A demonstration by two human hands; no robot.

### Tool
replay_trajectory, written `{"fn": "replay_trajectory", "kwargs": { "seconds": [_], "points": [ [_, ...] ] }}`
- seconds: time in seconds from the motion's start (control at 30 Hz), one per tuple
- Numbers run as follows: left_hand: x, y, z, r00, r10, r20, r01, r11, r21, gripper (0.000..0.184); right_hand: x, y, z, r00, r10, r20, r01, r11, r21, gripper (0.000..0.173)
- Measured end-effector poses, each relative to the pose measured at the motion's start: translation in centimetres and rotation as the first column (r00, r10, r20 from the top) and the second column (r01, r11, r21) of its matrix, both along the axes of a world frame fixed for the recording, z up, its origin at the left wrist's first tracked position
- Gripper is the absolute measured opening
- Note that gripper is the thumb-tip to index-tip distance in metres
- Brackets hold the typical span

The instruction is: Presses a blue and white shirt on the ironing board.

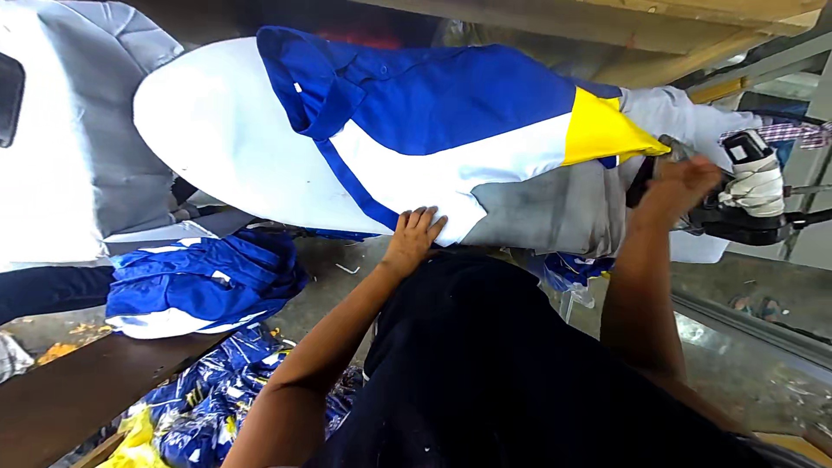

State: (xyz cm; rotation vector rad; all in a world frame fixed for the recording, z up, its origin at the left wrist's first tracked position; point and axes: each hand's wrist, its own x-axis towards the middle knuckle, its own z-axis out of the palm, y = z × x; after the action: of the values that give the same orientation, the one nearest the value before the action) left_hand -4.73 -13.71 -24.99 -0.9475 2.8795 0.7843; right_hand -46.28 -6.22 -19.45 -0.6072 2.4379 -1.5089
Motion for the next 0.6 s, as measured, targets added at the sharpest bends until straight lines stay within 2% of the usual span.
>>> {"fn": "replay_trajectory", "kwargs": {
  "seconds": [0.07, 0.1, 0.13, 0.2, 0.23, 0.3, 0.37, 0.43, 0.5, 0.6],
  "points": [
    [0.7, 0.5, -0.9, 0.999, -0.05, 0.013, 0.051, 0.995, -0.087, 0.057, -3.2, 1.8, 2.3, 0.949, -0.004, -0.315, 0.035, 0.995, 0.092, 0.063],
    [1.2, 0.7, -1.4, 0.998, -0.066, 0.012, 0.067, 0.99, -0.127, 0.056, -4.7, 2.6, 3.6, 0.912, 0.012, -0.41, 0.084, 0.973, 0.214, 0.065],
    [1.7, 0.8, -1.9, 0.997, -0.079, 0.004, 0.079, 0.985, -0.152, 0.056, -5.9, 3.1, 5.1, 0.901, 0.051, -0.431, 0.128, 0.917, 0.377, 0.069],
    [2.2, 1.0, -2.7, 0.995, -0.091, -0.047, 0.08, 0.978, -0.191, 0.054, -8.3, 3.6, 7.1, 0.936, 0.16, -0.314, 0.105, 0.725, 0.681, 0.076],
    [2.2, 1.0, -2.8, 0.993, -0.091, -0.08, 0.074, 0.979, -0.19, 0.05, -9.8, 3.9, 7.4, 0.95, 0.22, -0.22, 0.034, 0.629, 0.777, 0.077],
    [2.0, 1.2, -2.5, 0.988, -0.086, -0.128, 0.061, 0.98, -0.187, 0.041, -12.5, 4.3, 7.4, 0.956, 0.288, -0.048, -0.099, 0.473, 0.875, 0.079],
    [1.8, 1.4, -2.3, 0.984, -0.085, -0.158, 0.054, 0.979, -0.195, 0.035, -14.4, 4.2, 7.5, 0.944, 0.321, 0.068, -0.2, 0.398, 0.895, 0.079],
    [1.6, 1.7, -1.8, 0.989, -0.082, -0.123, 0.064, 0.987, -0.148, 0.034, -16.3, 3.8, 7.5, 0.919, 0.368, 0.145, -0.291, 0.382, 0.877, 0.074],
    [1.2, 1.9, -0.9, 0.996, -0.062, -0.067, 0.06, 0.998, -0.033, 0.045, -17.1, 3.2, 7.5, 0.9, 0.394, 0.185, -0.356, 0.422, 0.834, 0.069],
    [0.5, 1.5, 0.3, 0.988, 0.108, -0.109, -0.106, 0.994, 0.026, 0.048, -17.0, 2.0, 6.5, 0.9, 0.41, 0.148, -0.364, 0.52, 0.773, 0.074]
  ]
}}
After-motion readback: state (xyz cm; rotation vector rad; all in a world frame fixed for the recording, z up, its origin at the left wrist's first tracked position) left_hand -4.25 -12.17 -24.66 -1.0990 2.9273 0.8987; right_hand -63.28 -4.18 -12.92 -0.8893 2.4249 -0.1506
